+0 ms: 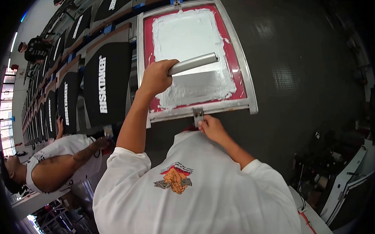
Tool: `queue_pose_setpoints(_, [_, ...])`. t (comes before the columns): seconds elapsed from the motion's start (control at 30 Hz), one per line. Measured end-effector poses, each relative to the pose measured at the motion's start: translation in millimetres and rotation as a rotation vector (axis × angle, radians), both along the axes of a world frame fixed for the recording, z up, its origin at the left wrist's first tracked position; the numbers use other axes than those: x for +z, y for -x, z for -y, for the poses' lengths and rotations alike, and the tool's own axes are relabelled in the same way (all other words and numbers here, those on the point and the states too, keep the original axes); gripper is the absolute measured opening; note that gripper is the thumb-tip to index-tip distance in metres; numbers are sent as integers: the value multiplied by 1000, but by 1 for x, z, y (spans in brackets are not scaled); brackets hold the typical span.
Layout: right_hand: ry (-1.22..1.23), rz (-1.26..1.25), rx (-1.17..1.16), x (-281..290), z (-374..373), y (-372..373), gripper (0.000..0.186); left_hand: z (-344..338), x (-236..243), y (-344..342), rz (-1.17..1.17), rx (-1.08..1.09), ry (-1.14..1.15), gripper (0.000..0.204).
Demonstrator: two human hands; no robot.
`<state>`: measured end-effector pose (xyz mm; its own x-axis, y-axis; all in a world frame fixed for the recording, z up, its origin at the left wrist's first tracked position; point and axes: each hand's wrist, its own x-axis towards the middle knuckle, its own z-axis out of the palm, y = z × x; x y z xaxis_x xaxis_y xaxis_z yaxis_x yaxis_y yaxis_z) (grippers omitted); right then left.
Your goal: Using a squeegee to apply ink to garments through a silk screen at a screen printing station.
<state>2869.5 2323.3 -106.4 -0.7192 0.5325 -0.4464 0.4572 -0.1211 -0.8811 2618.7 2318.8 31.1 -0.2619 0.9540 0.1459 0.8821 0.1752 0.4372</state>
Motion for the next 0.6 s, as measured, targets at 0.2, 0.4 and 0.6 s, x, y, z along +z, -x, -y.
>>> queue_pose_setpoints(0.2, [-7,22,71,-3,-5,-3,23,42,-1,-40,57,7,87,43])
queue_pose_setpoints(0.4, [-187,56,218,21,-20,-23,35,47,-22,-60,43,-18,213,44])
queue_pose_setpoints(0.6, [-919,-163,164,121,-67,-1,44,37,-45,-54,-19,-38,335,43])
